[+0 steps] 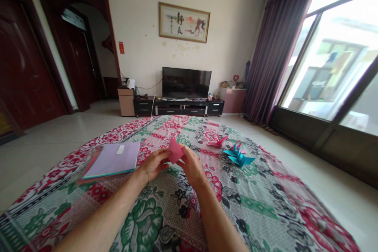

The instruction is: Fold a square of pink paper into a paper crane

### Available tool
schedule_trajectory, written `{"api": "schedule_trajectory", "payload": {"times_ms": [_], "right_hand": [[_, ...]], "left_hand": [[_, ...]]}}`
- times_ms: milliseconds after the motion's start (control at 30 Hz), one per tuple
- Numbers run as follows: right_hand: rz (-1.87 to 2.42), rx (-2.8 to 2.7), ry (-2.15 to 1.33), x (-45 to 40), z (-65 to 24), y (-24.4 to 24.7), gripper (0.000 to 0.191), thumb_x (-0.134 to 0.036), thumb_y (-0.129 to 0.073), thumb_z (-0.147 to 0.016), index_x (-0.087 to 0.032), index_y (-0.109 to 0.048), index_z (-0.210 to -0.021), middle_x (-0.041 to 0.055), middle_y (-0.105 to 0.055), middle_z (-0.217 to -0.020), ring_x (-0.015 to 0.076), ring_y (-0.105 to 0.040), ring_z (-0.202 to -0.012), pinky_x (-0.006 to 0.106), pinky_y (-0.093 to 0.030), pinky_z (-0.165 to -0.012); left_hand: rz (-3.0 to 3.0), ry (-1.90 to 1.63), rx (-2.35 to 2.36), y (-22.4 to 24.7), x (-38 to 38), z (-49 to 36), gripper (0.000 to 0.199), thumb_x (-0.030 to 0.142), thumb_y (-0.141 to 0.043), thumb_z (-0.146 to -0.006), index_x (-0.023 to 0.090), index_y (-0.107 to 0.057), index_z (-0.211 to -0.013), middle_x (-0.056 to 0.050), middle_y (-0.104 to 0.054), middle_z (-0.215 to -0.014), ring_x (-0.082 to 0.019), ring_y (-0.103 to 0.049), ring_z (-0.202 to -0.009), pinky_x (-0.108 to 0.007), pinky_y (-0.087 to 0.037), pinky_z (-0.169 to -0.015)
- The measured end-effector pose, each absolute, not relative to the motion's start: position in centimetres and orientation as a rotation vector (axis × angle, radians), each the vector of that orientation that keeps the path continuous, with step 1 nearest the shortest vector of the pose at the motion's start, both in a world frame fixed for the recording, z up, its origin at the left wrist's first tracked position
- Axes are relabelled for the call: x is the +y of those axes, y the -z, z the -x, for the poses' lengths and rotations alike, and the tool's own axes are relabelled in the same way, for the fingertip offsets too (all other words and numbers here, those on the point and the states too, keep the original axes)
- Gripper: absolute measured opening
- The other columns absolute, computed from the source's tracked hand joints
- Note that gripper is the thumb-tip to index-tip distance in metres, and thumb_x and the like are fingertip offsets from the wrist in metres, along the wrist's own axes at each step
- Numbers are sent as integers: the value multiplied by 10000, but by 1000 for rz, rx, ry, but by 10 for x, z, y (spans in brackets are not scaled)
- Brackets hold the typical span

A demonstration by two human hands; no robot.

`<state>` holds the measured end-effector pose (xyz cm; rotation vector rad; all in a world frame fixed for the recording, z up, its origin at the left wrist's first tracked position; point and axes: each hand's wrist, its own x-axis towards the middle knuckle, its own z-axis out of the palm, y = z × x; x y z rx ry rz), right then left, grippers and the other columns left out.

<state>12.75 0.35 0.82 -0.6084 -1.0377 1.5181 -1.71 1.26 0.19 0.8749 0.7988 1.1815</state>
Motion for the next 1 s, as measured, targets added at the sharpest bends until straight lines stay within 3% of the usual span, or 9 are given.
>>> {"api": "schedule_trajectory", "payload": {"times_ms": [200, 300, 467, 700, 900, 1000], "right_hand": [[753, -1086, -1301, 4, -129, -4, 417, -396, -666, -685, -242, -584, -1064, 32, -608, -1023, 168, -569, -870, 294, -460, -723], [801, -1086, -1219, 7, -128, -2, 436, -372, -699, -646, -228, -580, -1040, 20, -623, -944, 146, -575, -779, 275, -464, -671], [800, -1102, -1116, 15, -126, 6, 302, -310, -705, -625, -181, -601, -877, -22, -603, -698, 98, -532, -589, 241, -450, -589], [762, -1161, -1114, 18, -128, 12, 292, -293, -678, -654, -183, -587, -908, -25, -603, -697, 98, -549, -580, 243, -472, -584], [875, -1317, -723, 20, -129, 16, 341, -264, -615, -709, -202, -570, -1042, 54, -612, -948, 133, -590, -726, 239, -502, -583], [924, -1443, -470, 17, -129, 14, 278, -237, -568, -745, -220, -605, -1020, 71, -581, -1032, 160, -585, -845, 242, -521, -595]], "left_hand": [[-884, -1292, 934, -2, 14, 15, 283, 296, -722, -589, 149, -636, -816, -5, -626, -694, -86, -556, -575, -166, -387, -451], [-880, -1307, 961, -1, 15, 14, 270, 284, -727, -574, 151, -631, -789, 7, -610, -666, -86, -548, -554, -171, -386, -441], [-896, -1205, 917, -3, 14, 14, 264, 267, -719, -584, 150, -628, -803, -4, -616, -660, -100, -563, -556, -169, -397, -414], [-843, -1135, 785, -5, 12, 18, 205, 246, -697, -633, 142, -633, -799, -11, -615, -654, -110, -566, -538, -186, -446, -390], [-812, -1192, 776, -5, 13, 13, 168, 193, -712, -618, 111, -666, -757, -34, -650, -675, -100, -574, -542, -186, -471, -450], [-815, -1238, 757, -6, 11, 10, 154, 184, -725, -603, 106, -683, -728, -39, -668, -680, -97, -582, -561, -186, -478, -498]]}}
